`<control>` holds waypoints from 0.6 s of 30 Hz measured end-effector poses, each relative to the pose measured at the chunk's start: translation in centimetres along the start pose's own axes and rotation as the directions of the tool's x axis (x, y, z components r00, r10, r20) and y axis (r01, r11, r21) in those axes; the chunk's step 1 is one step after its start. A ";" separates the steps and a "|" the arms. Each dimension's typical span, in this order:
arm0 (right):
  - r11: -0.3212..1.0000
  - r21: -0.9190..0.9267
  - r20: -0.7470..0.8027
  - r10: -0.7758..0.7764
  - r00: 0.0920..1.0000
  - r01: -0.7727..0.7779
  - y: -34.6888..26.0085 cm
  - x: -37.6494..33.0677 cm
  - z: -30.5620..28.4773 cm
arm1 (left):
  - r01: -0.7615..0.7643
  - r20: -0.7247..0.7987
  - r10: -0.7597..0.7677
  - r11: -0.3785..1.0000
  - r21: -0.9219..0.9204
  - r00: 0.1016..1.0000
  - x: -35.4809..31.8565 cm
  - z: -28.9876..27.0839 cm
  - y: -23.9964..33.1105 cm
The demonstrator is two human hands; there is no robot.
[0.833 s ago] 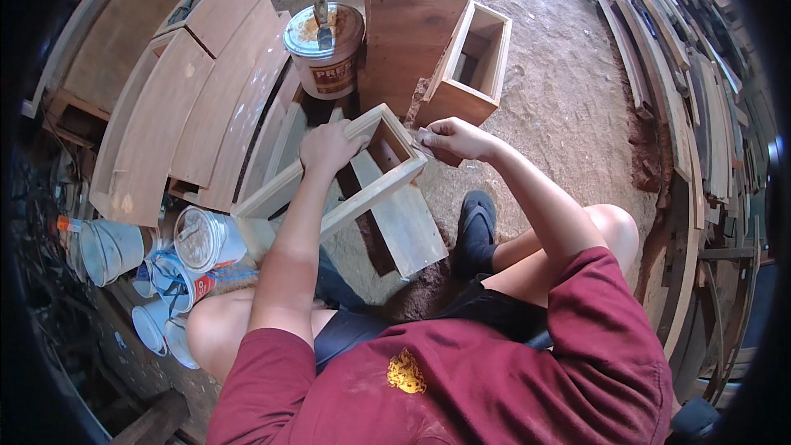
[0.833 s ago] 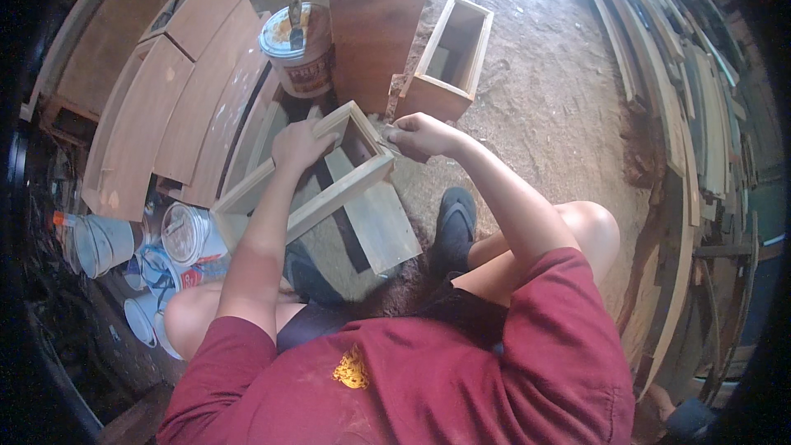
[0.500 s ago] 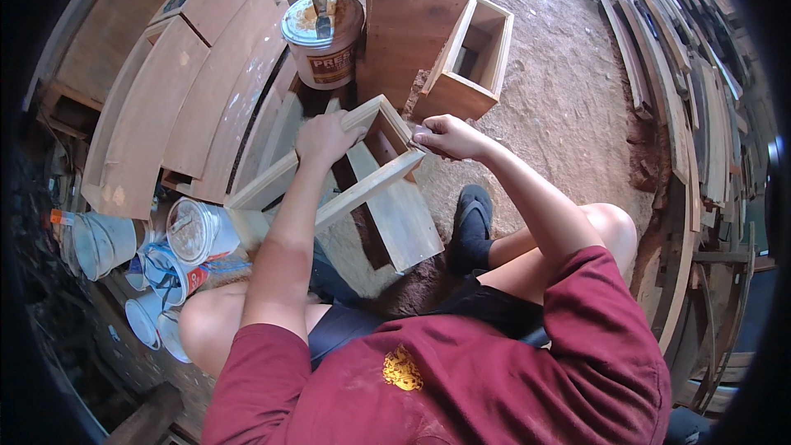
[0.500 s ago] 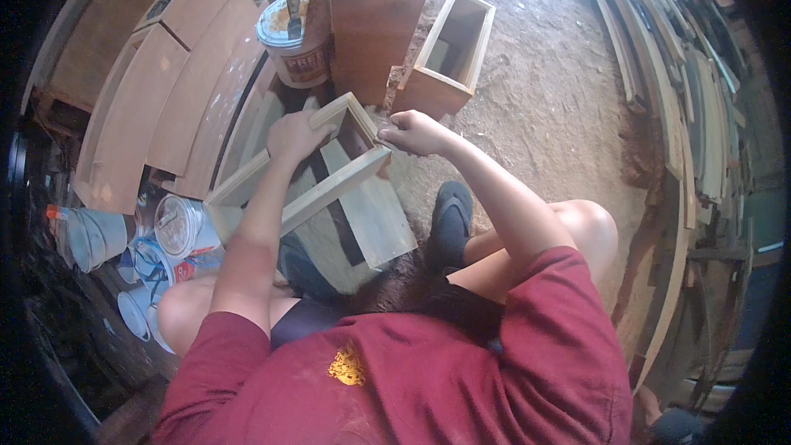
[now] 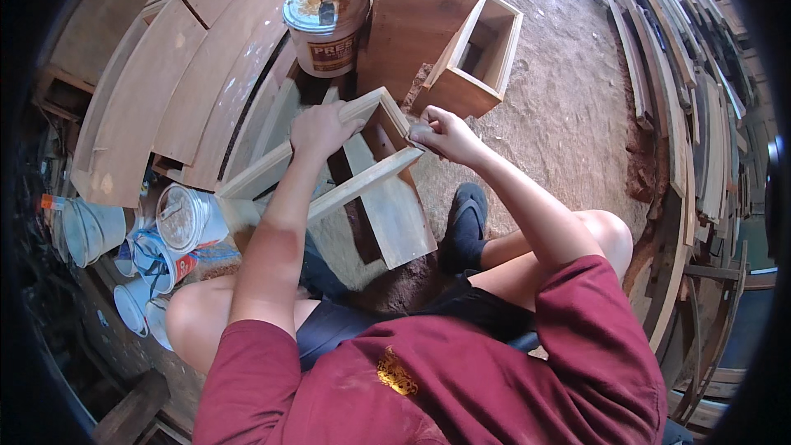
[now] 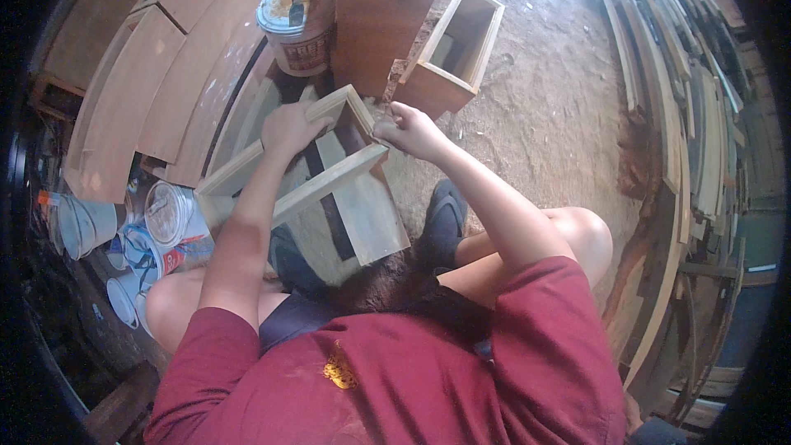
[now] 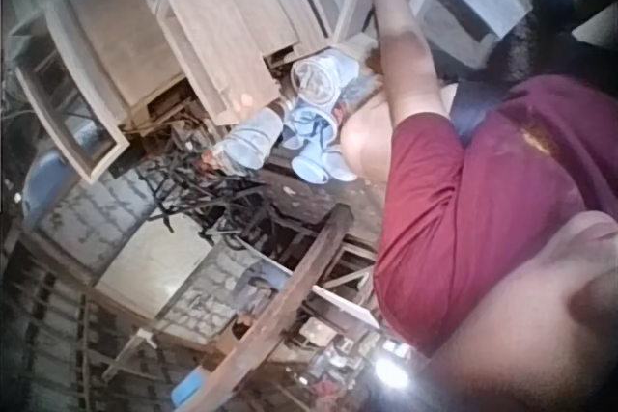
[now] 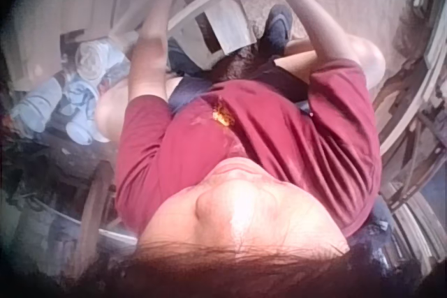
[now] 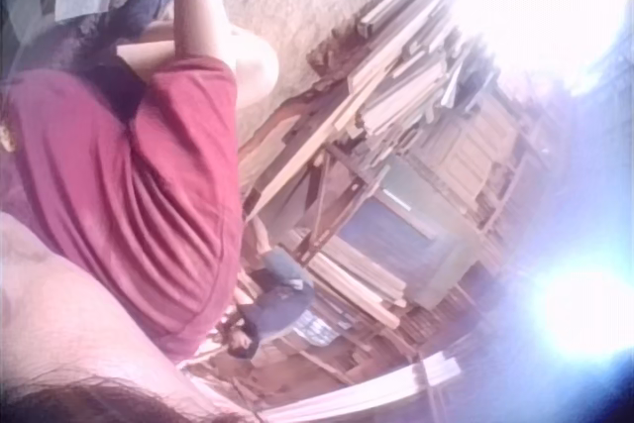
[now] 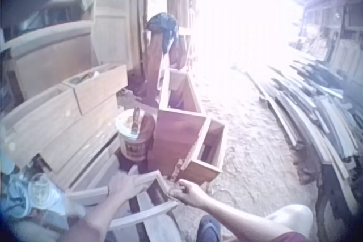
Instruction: The person assembles a rectangular wooden frame by hand, fitting side and end pieces together and repeatedly adjusting the joints. The person sits on the floor in a workshop and handles the frame pieces one at a time, aligning and pressing them into place.
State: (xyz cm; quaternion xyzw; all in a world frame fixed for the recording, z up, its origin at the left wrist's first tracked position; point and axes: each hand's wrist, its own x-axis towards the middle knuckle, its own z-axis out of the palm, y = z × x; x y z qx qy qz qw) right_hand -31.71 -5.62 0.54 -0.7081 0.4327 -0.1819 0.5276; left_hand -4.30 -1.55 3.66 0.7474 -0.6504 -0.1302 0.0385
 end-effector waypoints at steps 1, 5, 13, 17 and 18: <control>1.000 0.007 0.042 0.001 0.999 -0.001 -0.1 -0.1 -0.2 | 0.004 -0.001 -0.004 1.000 0.005 1.000 0.0 0.0 -0.1; 0.971 -0.156 0.033 0.186 0.982 -0.179 -1.7 -1.7 -0.1 | 0.011 0.001 -0.011 1.000 0.021 1.000 -0.1 0.0 -0.4; 0.940 -0.301 -0.206 0.102 0.973 -0.163 -3.0 1.4 2.5 | -0.012 -0.001 0.012 0.999 -0.031 1.000 0.0 -0.1 -0.3; 0.869 -0.469 -0.228 0.051 0.972 -0.156 -2.7 -0.5 3.6 | -0.022 -0.003 0.022 0.998 -0.066 1.000 -0.3 -0.1 -0.7; 0.877 -0.446 -0.246 0.076 0.966 -0.182 -2.2 -0.7 3.7 | -0.029 -0.010 0.028 0.997 -0.071 1.000 -0.3 -0.2 -0.5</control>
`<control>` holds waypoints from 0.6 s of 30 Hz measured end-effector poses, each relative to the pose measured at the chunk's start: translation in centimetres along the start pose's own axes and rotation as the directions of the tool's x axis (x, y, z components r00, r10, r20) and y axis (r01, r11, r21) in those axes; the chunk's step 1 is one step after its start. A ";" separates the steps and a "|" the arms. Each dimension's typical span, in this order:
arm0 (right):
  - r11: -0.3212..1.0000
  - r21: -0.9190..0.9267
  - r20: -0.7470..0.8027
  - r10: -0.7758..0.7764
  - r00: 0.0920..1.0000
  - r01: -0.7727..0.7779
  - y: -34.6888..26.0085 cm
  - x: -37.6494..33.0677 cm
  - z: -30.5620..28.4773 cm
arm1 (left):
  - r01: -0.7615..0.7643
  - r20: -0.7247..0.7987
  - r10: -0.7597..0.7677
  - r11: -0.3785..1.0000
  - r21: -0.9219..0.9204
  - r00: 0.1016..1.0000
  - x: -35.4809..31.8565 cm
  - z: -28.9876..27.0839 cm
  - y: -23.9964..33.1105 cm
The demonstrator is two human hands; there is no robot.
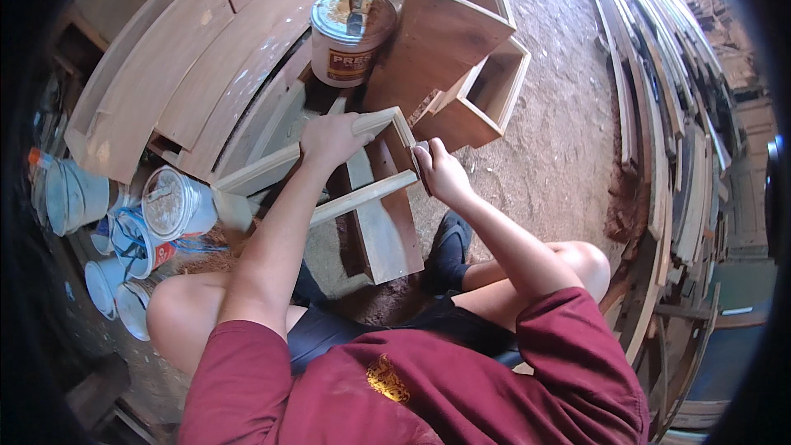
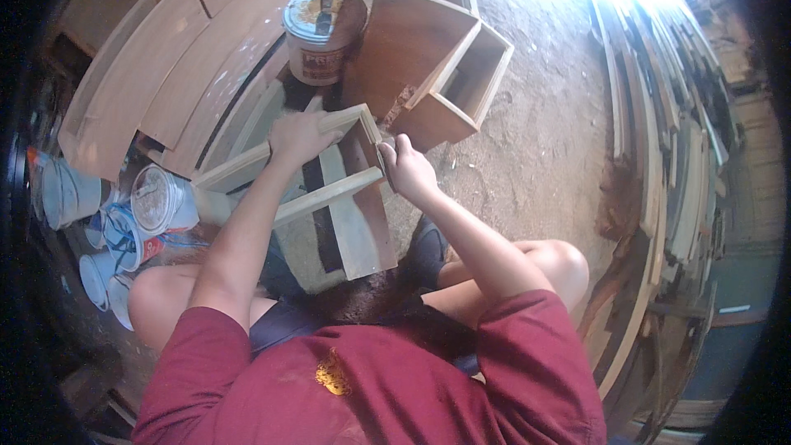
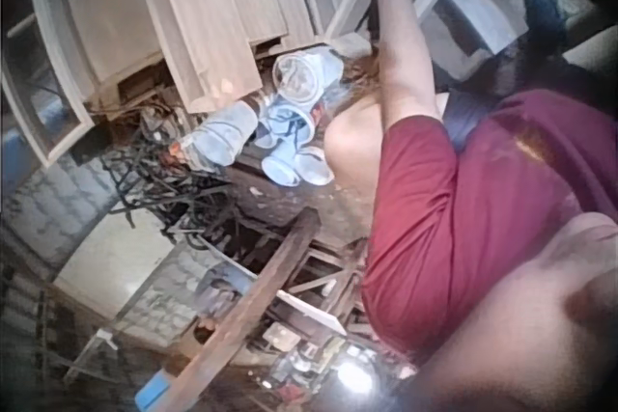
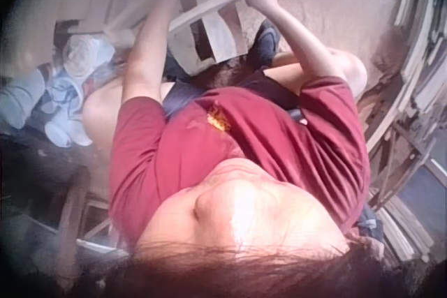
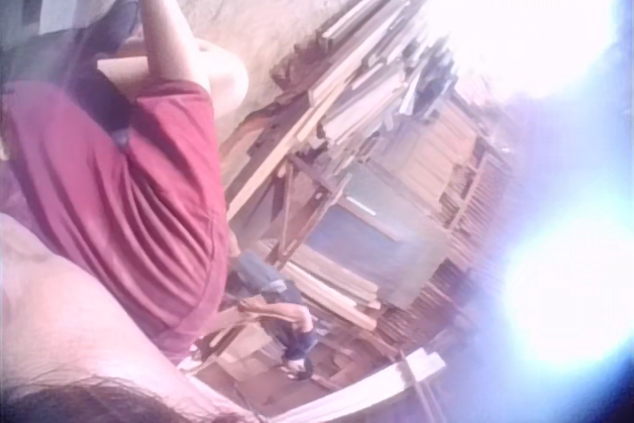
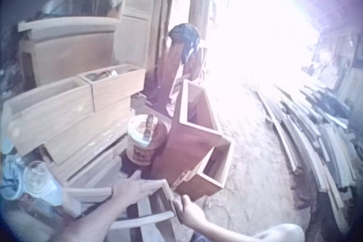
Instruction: The person assembles a rectangular wooden frame by hand, fitting side and end pieces together and repeatedly adjusting the joints. The person sits on the floor in a workshop and handles the frame pieces one at a time, aligning and pressing them into place.
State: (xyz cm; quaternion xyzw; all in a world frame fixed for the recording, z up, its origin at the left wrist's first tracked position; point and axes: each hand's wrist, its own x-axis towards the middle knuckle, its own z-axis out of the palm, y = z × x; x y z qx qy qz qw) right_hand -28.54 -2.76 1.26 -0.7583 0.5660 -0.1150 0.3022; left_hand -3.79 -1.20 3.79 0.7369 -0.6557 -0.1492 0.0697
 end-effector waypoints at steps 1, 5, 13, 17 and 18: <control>0.999 0.021 0.006 0.025 1.000 -0.026 -0.4 -0.2 0.1 | -0.006 -0.005 0.006 1.000 -0.013 1.000 0.0 0.1 -0.2; 0.991 0.128 0.051 0.028 0.998 -0.035 -1.9 0.7 0.0 | 0.005 -0.003 -0.005 0.999 -0.038 1.000 -0.2 0.3 -0.7; 0.997 -0.034 0.039 -0.067 0.997 0.068 0.0 7.3 1.3 | -0.011 0.004 0.011 0.999 -0.046 1.000 -0.2 0.3 -0.5; 0.996 -0.032 0.000 -0.089 0.996 0.089 -3.6 9.0 0.9 | -0.028 0.009 0.028 0.999 -0.023 1.000 -0.2 0.1 -1.0; 0.999 -0.028 -0.053 -0.017 0.998 0.015 -2.9 10.5 1.6 | -0.035 0.004 0.035 0.999 -0.021 0.999 0.0 0.0 -0.9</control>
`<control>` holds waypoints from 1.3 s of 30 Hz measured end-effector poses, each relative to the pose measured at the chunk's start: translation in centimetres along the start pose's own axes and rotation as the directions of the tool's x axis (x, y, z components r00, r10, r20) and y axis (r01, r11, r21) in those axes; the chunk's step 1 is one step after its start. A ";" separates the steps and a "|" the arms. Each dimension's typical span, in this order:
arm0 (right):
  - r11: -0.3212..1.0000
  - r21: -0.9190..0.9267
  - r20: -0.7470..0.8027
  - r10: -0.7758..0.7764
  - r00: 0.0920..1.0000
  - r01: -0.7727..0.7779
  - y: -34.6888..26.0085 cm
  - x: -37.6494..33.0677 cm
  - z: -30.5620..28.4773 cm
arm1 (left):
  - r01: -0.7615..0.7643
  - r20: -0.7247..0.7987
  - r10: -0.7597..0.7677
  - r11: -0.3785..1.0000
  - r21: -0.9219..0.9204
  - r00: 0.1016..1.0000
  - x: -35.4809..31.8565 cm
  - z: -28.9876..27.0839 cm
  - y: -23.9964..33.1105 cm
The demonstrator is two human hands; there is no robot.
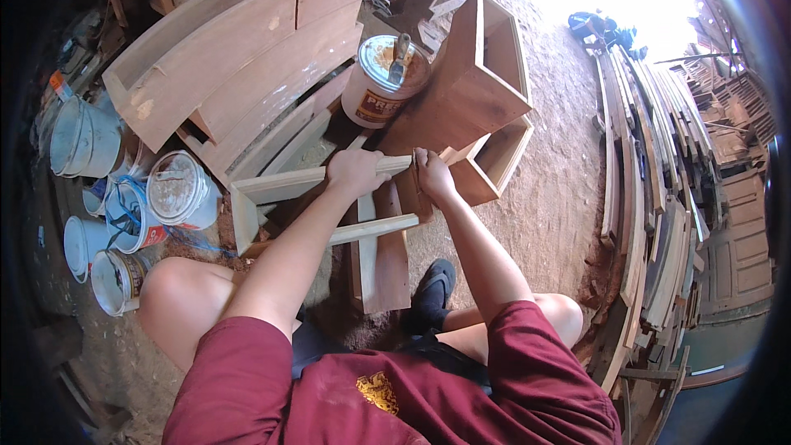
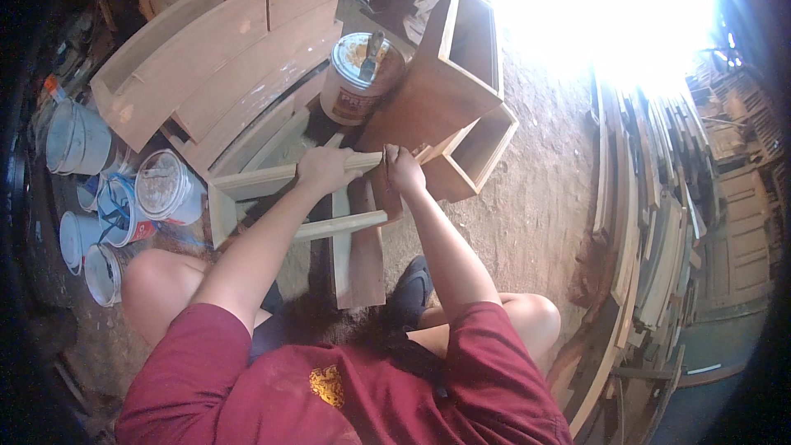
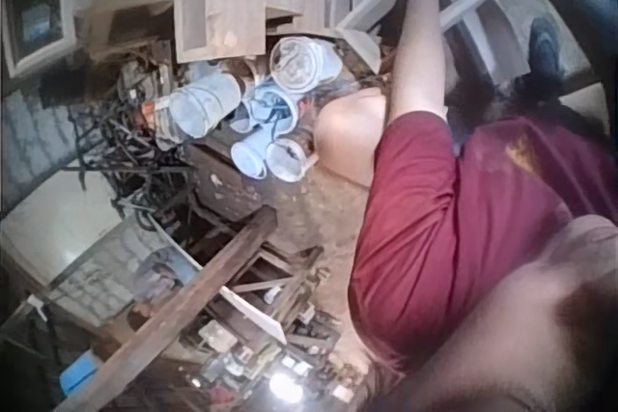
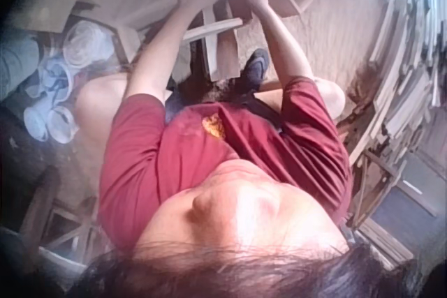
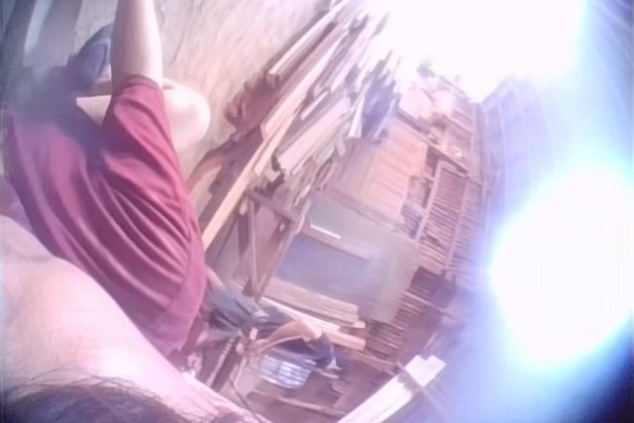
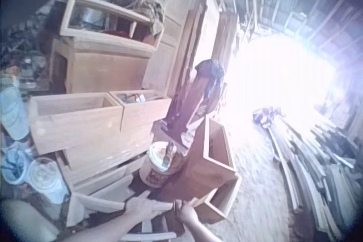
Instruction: The person assembles a rectangular wooden frame by hand, fitting side and end pieces together and repeatedly adjusting the joints. The person sits on the floor in a workshop and handles the frame pieces one at a time, aligning and pressing them into place.
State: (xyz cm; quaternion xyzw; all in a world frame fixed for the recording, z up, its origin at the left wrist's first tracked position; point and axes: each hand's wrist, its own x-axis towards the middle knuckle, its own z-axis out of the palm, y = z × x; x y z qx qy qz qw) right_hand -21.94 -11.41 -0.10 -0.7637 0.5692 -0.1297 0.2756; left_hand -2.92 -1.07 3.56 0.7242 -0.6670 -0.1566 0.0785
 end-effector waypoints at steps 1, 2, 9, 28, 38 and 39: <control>1.000 0.019 0.009 0.005 1.000 -0.006 0.1 0.1 0.1 | -0.005 0.004 0.005 1.000 -0.007 1.000 -0.2 0.0 0.2; 0.999 0.037 0.017 0.012 1.000 -0.013 0.5 -0.1 0.0 | -0.013 -0.018 0.013 1.000 -0.023 1.000 -0.4 0.0 0.3; 0.976 -0.040 0.067 -0.212 0.975 0.215 2.5 -8.4 -0.7 | -0.002 -0.021 0.002 1.000 -0.017 1.000 -0.6 0.8 -0.7; 0.965 -0.193 0.143 -0.153 0.978 0.179 2.1 -6.8 0.0 | -0.015 -0.094 0.013 1.000 -0.013 0.996 -0.4 1.8 -1.2; 0.994 -0.070 0.123 -0.076 0.989 0.085 0.3 1.6 0.2 | -0.040 -0.050 0.039 0.999 -0.013 0.998 0.2 0.9 -0.1; 0.994 -0.040 0.152 -0.099 0.983 0.106 -0.3 1.6 -0.1 | -0.026 -0.039 0.025 1.000 -0.012 0.999 0.0 1.0 -0.3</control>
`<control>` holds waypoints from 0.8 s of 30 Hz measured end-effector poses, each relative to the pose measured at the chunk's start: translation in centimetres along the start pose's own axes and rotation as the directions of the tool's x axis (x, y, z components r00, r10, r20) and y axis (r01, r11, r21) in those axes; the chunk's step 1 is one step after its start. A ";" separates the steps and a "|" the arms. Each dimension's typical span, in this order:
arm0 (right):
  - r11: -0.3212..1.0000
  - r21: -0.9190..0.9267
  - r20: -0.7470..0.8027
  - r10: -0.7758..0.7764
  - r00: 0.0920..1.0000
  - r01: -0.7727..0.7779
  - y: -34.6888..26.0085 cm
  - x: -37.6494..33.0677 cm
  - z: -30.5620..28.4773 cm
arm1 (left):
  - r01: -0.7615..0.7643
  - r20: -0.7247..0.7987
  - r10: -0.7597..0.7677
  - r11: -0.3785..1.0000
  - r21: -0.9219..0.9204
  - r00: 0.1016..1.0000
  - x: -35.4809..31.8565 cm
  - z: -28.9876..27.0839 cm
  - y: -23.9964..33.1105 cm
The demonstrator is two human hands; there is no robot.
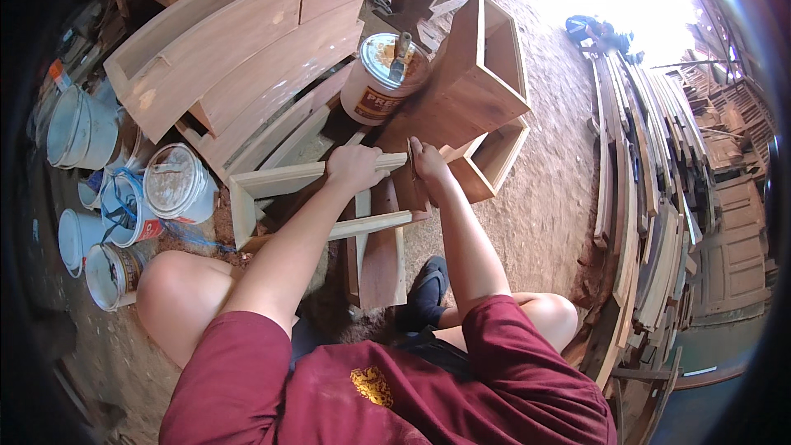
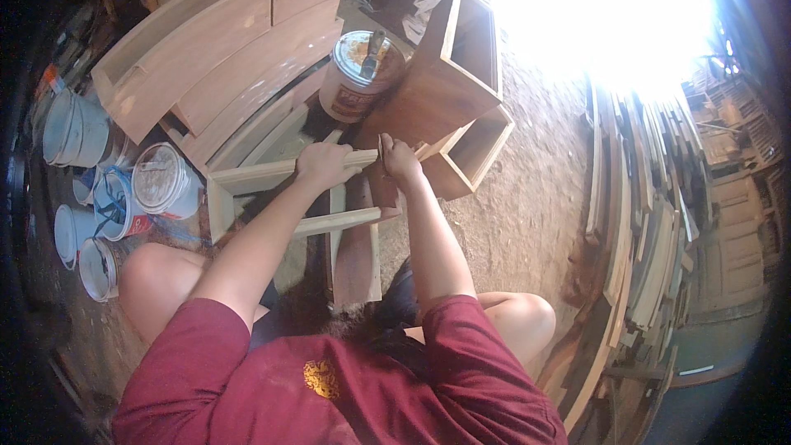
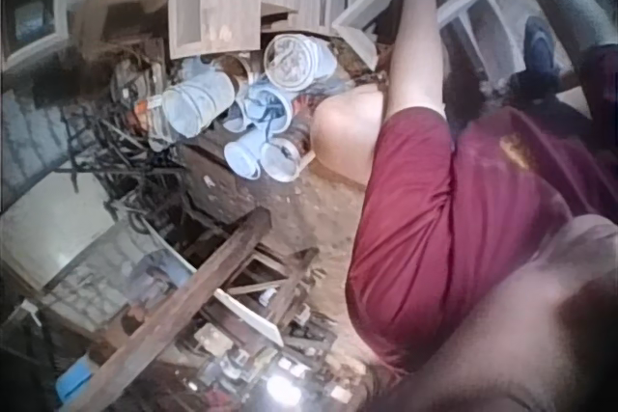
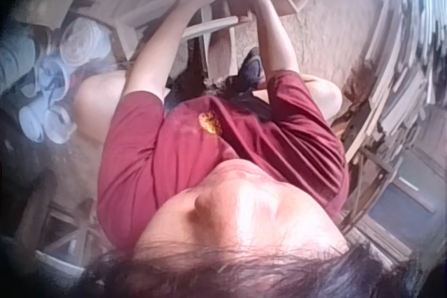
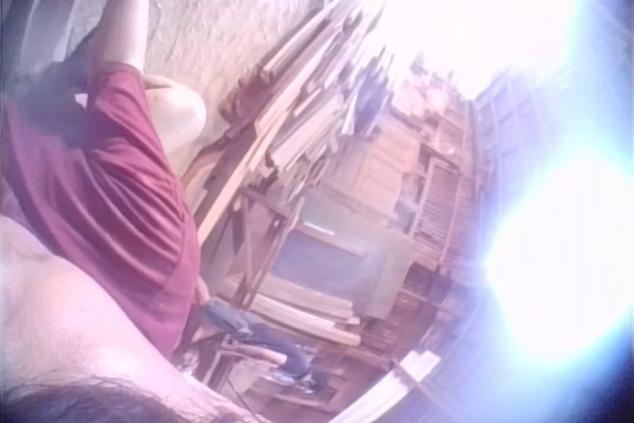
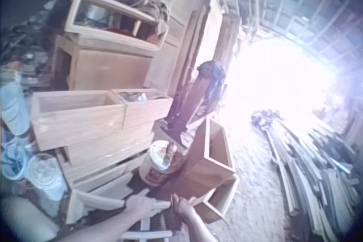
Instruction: The person assembles a rectangular wooden frame by hand, fitting side and end pieces together and repeatedly adjusting the joints. The person sits on the floor in a workshop and handles the frame pieces one at a time, aligning and pressing them into place.
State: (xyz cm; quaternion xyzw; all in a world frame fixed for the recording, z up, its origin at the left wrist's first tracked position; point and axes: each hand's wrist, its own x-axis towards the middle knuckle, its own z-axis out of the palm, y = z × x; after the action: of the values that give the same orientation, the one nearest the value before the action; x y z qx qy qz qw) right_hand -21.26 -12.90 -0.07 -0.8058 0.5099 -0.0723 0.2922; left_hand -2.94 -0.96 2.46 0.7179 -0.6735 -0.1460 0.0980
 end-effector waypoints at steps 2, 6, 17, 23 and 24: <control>0.999 -0.011 0.022 -0.039 0.999 0.039 -0.5 -0.1 -0.1 | 0.027 0.016 -0.027 1.000 -0.011 1.000 -0.1 0.1 -0.4; 0.962 -0.247 0.038 -0.109 0.993 0.115 6.1 -5.9 0.7 | -0.026 0.011 0.027 0.998 -0.052 1.000 0.7 0.5 0.6; 0.987 0.159 0.040 -0.015 0.999 0.009 -1.7 -2.9 -1.0 | 0.013 0.034 -0.012 0.999 -0.035 0.999 -0.3 -0.6 -0.2; 0.994 -0.106 0.269 0.002 0.963 0.028 1.2 -7.0 -1.9 | 0.002 0.012 -0.002 1.000 -0.025 1.000 -0.2 0.3 -0.8; 0.978 -0.015 0.403 0.195 0.894 -0.207 -3.3 -9.6 -3.5 | 0.026 0.012 -0.026 0.999 -0.023 1.000 -0.8 0.2 -1.6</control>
State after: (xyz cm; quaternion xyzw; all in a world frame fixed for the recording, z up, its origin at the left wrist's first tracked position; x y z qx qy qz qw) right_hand -24.61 -5.01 6.38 -0.7423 0.5183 0.1183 0.4079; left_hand -1.55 -0.06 1.75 0.7245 -0.6630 -0.1595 0.1005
